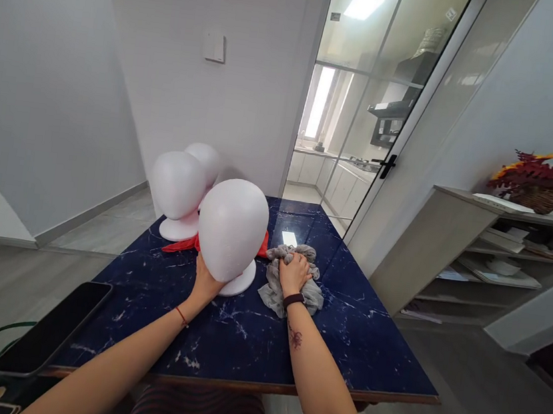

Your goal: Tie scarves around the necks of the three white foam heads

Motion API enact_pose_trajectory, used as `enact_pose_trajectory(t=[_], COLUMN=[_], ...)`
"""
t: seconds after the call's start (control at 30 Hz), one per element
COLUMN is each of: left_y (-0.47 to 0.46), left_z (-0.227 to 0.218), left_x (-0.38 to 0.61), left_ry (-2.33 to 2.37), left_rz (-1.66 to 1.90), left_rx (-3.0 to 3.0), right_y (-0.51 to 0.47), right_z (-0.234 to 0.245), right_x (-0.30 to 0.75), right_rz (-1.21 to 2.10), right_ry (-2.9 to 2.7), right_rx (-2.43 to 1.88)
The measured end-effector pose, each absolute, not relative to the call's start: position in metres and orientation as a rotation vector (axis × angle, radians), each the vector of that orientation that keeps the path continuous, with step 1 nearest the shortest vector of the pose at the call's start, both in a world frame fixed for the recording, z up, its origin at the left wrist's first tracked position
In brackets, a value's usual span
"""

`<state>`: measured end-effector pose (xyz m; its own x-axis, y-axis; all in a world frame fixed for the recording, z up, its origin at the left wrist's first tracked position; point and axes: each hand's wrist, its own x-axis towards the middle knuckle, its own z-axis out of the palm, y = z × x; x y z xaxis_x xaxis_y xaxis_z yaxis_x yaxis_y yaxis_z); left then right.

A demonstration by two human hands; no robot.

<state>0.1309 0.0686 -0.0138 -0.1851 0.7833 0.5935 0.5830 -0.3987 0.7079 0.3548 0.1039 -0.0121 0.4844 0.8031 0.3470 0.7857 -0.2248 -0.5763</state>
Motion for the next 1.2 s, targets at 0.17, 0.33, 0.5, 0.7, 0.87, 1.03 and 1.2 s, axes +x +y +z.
enact_pose_trajectory(t=[0.17,0.33,0.5,0.7,0.87,1.03,1.2], left_y=[0.065,0.049,0.051,0.068,0.072,0.069,0.07], left_z=[-0.006,0.0,-0.015,-0.016,-0.011,-0.013,-0.015], left_x=[0.129,0.141,0.157,0.163,0.16,0.156,0.155], left_ry=[1.504,1.486,1.495,1.624,1.573,1.501,1.52], left_rz=[1.524,1.539,1.477,1.474,1.467,1.405,1.374], left_rx=[2.057,2.05,2.121,2.067,2.075,2.096,2.027], right_y=[0.103,0.099,0.096,0.108,0.119,0.115,0.11], right_z=[-0.012,-0.007,-0.001,-0.009,-0.014,-0.006,-0.002], right_x=[0.351,0.346,0.345,0.356,0.391,0.421,0.414], right_rz=[-0.031,-0.075,-0.075,-0.013,0.059,-0.033,-0.197], right_ry=[-1.388,-1.547,-1.584,-1.506,-1.302,-1.022,-0.954], right_rx=[-2.086,-2.118,-2.125,-2.063,-1.918,-1.929,-1.828])
